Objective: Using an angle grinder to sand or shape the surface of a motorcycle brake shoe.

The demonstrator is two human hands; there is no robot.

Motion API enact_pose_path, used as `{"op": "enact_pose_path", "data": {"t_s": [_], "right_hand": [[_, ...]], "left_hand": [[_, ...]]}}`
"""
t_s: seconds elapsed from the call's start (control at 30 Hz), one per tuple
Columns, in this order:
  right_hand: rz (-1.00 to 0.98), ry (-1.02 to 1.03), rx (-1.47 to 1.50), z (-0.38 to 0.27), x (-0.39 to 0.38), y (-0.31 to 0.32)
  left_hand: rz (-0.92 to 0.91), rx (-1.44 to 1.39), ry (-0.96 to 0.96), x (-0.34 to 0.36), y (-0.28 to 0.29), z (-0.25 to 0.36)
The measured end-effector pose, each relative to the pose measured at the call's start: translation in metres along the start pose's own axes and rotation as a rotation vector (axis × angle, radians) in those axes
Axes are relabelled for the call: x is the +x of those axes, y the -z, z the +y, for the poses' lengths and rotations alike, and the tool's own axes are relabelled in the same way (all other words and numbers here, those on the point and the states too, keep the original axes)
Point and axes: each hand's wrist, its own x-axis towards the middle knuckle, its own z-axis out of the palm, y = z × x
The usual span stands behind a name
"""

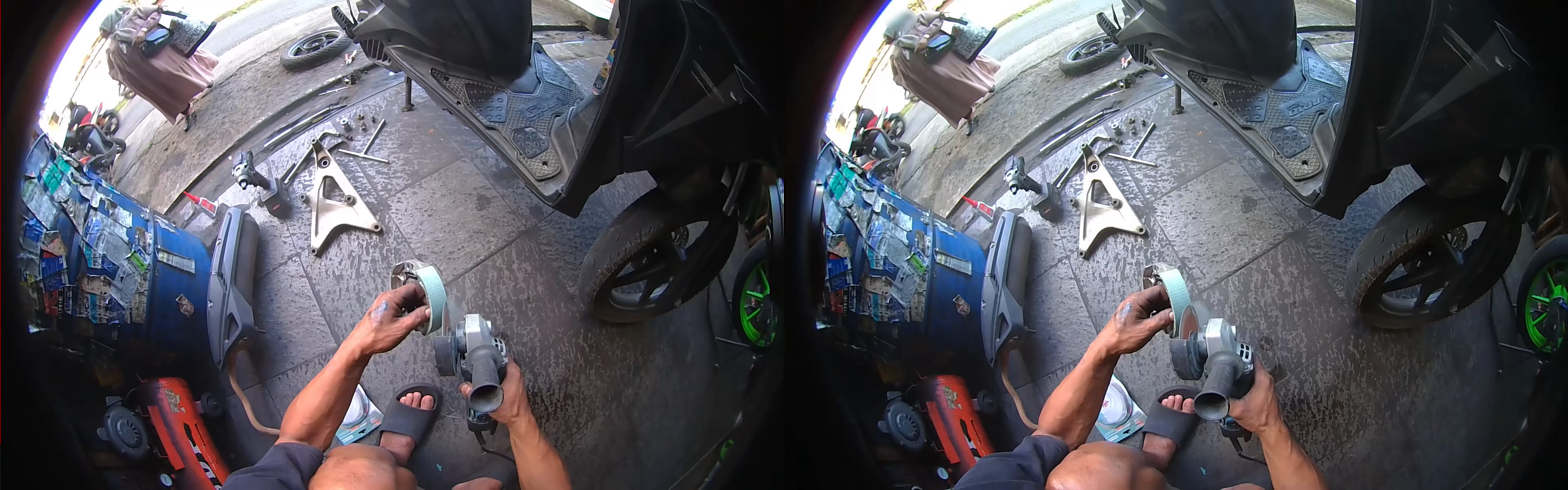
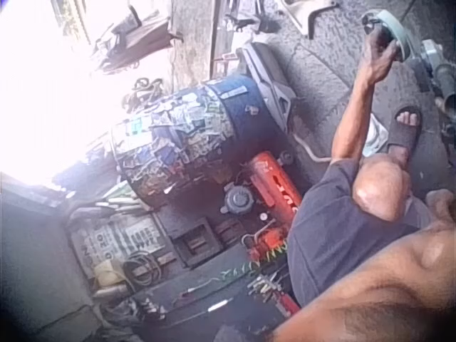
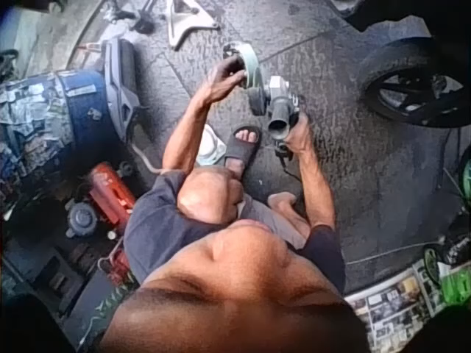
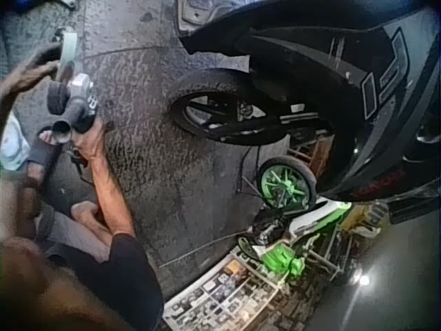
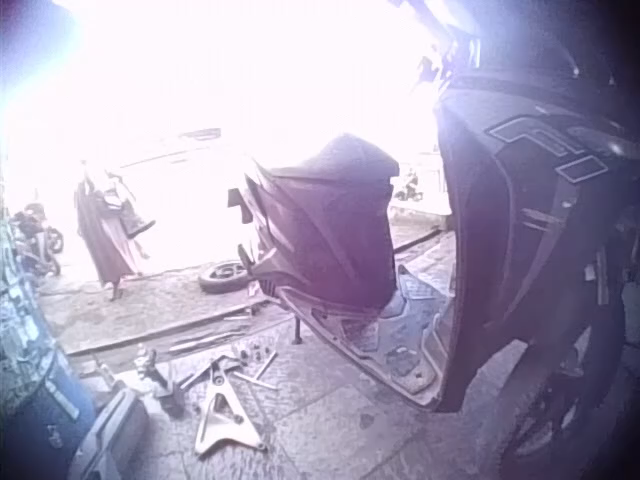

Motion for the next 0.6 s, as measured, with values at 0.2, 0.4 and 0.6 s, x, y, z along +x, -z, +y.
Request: {"op": "enact_pose_path", "data": {"t_s": [0.2,0.4,0.6], "right_hand": [[-0.004,-0.001,0.033,0.0022,0.0007,-0.0011],[-0.001,0.011,0.054,0.0051,0.0006,-0.0016],[-0.006,-0.021,0.016,0.0059,0.0013,-0.0008]], "left_hand": [[-0.012,-0.004,0.013,-0.0009,0.0006,0.006],[-0.027,-0.005,0.002,-0.0014,0.0037,0.0009],[-0.077,0.049,0.059,-0.0022,0.0081,0.0077]]}}
